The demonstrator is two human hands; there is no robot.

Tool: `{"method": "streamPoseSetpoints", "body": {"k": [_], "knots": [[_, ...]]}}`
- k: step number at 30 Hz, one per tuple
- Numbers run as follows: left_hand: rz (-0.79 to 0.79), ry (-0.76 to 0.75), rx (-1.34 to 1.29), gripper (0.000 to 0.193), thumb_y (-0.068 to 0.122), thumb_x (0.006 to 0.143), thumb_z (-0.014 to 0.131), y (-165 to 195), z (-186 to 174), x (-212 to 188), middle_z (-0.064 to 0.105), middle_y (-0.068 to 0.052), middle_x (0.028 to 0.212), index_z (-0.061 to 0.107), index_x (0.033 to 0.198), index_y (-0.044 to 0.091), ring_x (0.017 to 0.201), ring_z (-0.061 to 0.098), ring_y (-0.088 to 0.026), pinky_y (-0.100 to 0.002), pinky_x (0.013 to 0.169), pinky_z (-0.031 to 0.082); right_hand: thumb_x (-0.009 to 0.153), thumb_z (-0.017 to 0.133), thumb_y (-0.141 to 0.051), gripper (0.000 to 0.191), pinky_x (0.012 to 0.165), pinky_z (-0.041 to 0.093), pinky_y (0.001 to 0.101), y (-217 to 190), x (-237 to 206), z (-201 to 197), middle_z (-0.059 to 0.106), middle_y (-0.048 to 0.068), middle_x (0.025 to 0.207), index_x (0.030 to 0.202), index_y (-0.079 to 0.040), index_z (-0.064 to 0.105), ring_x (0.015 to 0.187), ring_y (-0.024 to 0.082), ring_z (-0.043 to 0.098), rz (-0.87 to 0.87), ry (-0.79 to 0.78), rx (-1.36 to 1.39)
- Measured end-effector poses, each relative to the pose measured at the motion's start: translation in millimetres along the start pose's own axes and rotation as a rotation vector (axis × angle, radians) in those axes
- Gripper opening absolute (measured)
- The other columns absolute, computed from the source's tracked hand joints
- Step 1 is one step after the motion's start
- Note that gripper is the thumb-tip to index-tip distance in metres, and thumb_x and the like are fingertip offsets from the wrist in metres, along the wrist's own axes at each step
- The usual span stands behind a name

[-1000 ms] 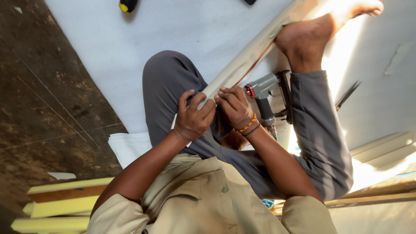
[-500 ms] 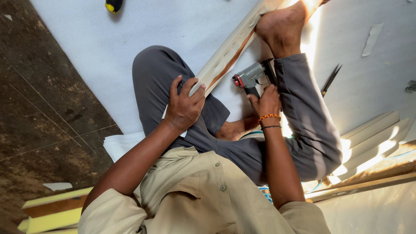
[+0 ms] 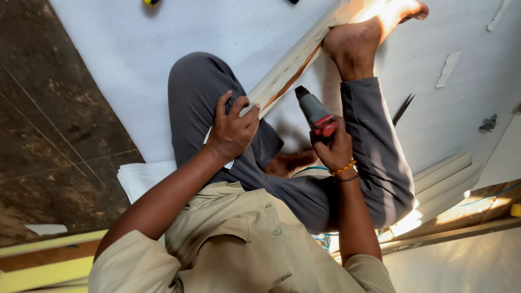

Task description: The person sits on the floor and wraps a strip of fabric around a foam-backed wooden board, folding the fabric edges over. They use a pneumatic nail gun to staple the fabric in place along the strip, pressing and smoothing the fabric as they work.

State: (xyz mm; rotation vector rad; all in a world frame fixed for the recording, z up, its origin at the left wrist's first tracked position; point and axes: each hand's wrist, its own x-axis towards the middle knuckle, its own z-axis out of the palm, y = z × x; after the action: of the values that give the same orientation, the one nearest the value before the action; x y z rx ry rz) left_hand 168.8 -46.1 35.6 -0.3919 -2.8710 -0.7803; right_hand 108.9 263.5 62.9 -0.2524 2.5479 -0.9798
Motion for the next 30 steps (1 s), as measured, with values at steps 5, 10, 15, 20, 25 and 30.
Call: {"method": "streamPoseSetpoints", "body": {"k": [5, 10, 15, 20, 25, 30], "knots": [[0.004, -0.010, 0.000, 0.014, 0.011, 0.093, 0.068, -0.3, 1.8, -1.7, 0.069, -0.004, 0.117, 0.078, 0.099, 0.002, 0.120, 0.056, -0.025, -0.059, 0.114, 0.037, 0.082, 0.070, -0.005, 0.030, 0.071, 0.057, 0.0306, -43.9, 17.0, -10.3, 0.075, 0.006, 0.086, 0.111, 0.000, 0.069, 0.076, 0.015, 0.072, 0.122, -0.256, 0.145], [0.002, -0.008, 0.013, 0.015, 0.011, 0.095, 0.068, -0.4, 3.7, -1.9, 0.069, -0.003, 0.115, 0.078, 0.101, 0.003, 0.119, 0.055, -0.024, -0.057, 0.114, 0.037, 0.082, 0.070, -0.005, 0.036, 0.070, 0.057, 0.0285, -82.2, 27.3, -7.0, 0.073, 0.006, 0.086, 0.117, 0.003, 0.065, 0.076, 0.012, 0.070, 0.143, -0.362, 0.248], [0.000, -0.003, 0.006, 0.015, 0.012, 0.093, 0.068, -0.7, 5.1, -2.3, 0.069, -0.003, 0.113, 0.079, 0.099, 0.003, 0.119, 0.055, -0.025, -0.058, 0.113, 0.037, 0.081, 0.070, -0.005, 0.035, 0.067, 0.056, 0.0287, -99.4, 33.7, -6.8, 0.073, 0.006, 0.080, 0.116, 0.003, 0.067, 0.071, 0.011, 0.068, 0.196, -0.395, 0.191], [0.005, 0.044, 0.051, 0.010, 0.012, 0.096, 0.068, 0.7, 3.7, -1.2, 0.065, -0.004, 0.110, 0.076, 0.095, 0.005, 0.121, 0.054, -0.024, -0.057, 0.113, 0.037, 0.083, 0.071, -0.007, 0.031, 0.068, 0.056, 0.0281, -93.7, 31.4, -6.0, 0.072, 0.006, 0.081, 0.112, 0.002, 0.067, 0.073, 0.010, 0.068, 0.247, -0.355, 0.199], [-0.022, 0.096, 0.074, 0.008, 0.010, 0.099, 0.069, 3.0, 1.4, -0.9, 0.058, -0.004, 0.101, 0.073, 0.093, 0.005, 0.118, 0.053, -0.022, -0.055, 0.114, 0.037, 0.082, 0.073, -0.011, 0.035, 0.068, 0.054, 0.0301, -80.4, 25.0, -12.6, 0.069, 0.007, 0.082, 0.114, 0.002, 0.066, 0.072, 0.014, 0.064, 0.156, -0.205, 0.050], [-0.028, 0.097, 0.053, 0.008, 0.009, 0.099, 0.068, 4.3, -1.4, -0.2, 0.058, -0.005, 0.102, 0.074, 0.097, 0.004, 0.117, 0.054, -0.023, -0.053, 0.113, 0.038, 0.084, 0.075, -0.017, 0.045, 0.066, 0.052, 0.0407, -55.7, 10.5, 0.5, 0.067, 0.019, 0.078, 0.121, 0.001, 0.055, 0.067, 0.033, 0.067, 0.301, -0.053, -0.130]]}}
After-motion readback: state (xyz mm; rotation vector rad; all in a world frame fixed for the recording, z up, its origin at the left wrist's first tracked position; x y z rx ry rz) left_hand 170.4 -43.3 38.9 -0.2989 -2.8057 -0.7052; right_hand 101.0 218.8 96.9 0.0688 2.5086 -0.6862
